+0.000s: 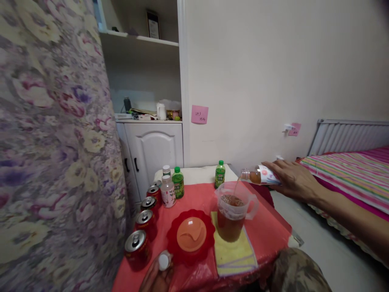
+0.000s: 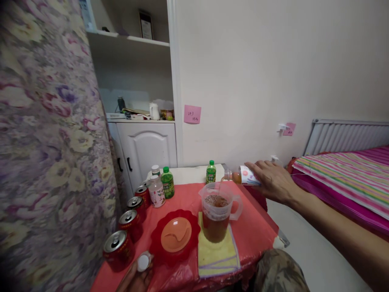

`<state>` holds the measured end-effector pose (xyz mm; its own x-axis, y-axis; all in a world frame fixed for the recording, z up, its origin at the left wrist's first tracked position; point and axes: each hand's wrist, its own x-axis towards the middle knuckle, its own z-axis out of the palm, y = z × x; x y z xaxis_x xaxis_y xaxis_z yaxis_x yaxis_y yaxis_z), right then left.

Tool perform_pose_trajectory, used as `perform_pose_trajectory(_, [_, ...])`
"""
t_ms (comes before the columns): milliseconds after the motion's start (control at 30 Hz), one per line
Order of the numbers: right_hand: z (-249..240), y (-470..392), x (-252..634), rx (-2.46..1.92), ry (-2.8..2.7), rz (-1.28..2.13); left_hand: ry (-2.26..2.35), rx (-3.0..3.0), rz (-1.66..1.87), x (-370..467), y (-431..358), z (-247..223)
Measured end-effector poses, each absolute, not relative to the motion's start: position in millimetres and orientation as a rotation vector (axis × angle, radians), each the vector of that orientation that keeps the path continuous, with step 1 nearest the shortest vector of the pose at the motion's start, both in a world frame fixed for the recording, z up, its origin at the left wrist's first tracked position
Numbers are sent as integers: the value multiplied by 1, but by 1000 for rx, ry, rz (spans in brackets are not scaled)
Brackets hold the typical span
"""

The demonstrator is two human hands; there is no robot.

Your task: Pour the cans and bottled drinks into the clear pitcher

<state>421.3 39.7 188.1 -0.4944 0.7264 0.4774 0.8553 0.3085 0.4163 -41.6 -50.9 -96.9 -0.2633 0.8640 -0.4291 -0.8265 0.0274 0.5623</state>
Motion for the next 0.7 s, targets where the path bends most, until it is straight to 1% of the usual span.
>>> perform_pose_trajectory(233, [187, 42, 422, -1446, -2374, -956, 814, 60, 1634, -42, -51, -95])
perform_pose_trajectory(700, [189, 40, 423, -1411, -2354, -1000, 798, 68, 1621, -36, -57, -76])
